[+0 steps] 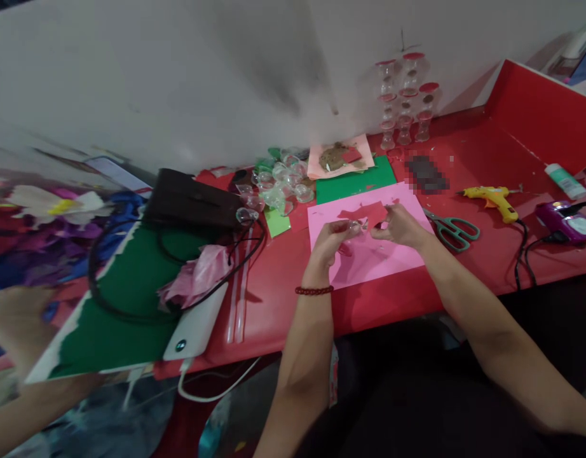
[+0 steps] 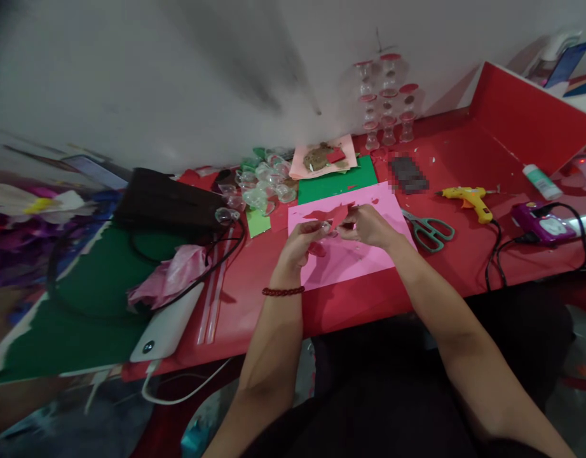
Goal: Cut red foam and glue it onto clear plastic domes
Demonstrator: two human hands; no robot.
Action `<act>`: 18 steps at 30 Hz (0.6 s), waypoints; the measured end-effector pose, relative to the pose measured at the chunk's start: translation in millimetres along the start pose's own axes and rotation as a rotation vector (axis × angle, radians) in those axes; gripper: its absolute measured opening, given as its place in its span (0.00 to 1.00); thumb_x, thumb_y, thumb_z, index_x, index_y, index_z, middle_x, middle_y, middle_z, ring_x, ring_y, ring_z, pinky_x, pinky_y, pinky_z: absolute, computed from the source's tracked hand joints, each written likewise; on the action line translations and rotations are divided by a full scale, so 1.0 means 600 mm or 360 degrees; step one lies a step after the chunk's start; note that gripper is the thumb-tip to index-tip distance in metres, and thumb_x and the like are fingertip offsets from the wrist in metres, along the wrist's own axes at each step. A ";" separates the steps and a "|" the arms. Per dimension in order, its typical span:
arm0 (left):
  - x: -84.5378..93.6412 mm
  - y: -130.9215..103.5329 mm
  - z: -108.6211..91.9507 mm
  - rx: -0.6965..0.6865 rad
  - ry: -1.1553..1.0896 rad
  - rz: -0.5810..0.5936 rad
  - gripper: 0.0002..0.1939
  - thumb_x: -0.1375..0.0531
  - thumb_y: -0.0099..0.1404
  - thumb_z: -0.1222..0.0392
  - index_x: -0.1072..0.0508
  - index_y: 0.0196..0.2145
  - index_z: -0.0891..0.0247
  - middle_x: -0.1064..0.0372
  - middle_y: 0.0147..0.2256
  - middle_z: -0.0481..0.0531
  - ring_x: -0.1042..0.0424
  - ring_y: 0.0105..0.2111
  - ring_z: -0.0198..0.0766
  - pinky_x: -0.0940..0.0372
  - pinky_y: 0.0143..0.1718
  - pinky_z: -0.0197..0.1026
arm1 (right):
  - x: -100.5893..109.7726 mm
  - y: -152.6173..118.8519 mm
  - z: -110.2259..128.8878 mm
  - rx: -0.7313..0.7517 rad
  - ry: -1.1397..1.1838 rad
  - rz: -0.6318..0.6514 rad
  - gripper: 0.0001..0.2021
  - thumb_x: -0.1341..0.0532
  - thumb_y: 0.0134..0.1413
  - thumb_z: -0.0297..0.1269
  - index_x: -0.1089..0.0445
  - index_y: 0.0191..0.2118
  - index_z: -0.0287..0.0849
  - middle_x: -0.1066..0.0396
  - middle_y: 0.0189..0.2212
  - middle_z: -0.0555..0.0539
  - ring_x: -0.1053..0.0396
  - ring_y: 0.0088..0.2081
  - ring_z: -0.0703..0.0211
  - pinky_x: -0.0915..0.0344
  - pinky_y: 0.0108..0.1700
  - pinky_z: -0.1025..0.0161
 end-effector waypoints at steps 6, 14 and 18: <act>0.002 0.000 0.000 -0.0002 -0.0082 0.0024 0.27 0.25 0.40 0.46 0.20 0.34 0.68 0.20 0.35 0.60 0.26 0.26 0.38 0.42 0.13 0.31 | 0.003 0.003 0.019 -0.0035 0.0126 -0.0026 0.08 0.41 0.49 0.35 0.28 0.25 0.40 0.28 0.22 0.51 0.35 0.25 0.66 0.38 0.31 0.66; 0.009 0.010 0.011 -0.0155 -0.0220 0.0018 0.21 0.24 0.41 0.51 0.19 0.31 0.66 0.21 0.32 0.57 0.23 0.31 0.41 0.35 0.24 0.34 | -0.005 0.009 0.008 -0.0360 0.0442 -0.0024 0.09 0.39 0.49 0.39 0.27 0.27 0.38 0.28 0.22 0.50 0.35 0.25 0.65 0.38 0.29 0.67; 0.008 0.007 0.005 -0.0173 -0.0285 0.0037 0.21 0.24 0.40 0.49 0.19 0.30 0.66 0.20 0.34 0.58 0.21 0.34 0.43 0.32 0.29 0.37 | -0.004 0.009 0.011 -0.0392 0.0601 -0.0023 0.10 0.38 0.52 0.41 0.26 0.30 0.39 0.26 0.26 0.49 0.31 0.29 0.63 0.34 0.33 0.65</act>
Point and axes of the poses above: each hand's wrist, its own y-axis towards the middle knuckle, its own x-axis out of the back of the hand, z = x × y, the point moved 3 cm from there along y, towards the middle knuckle
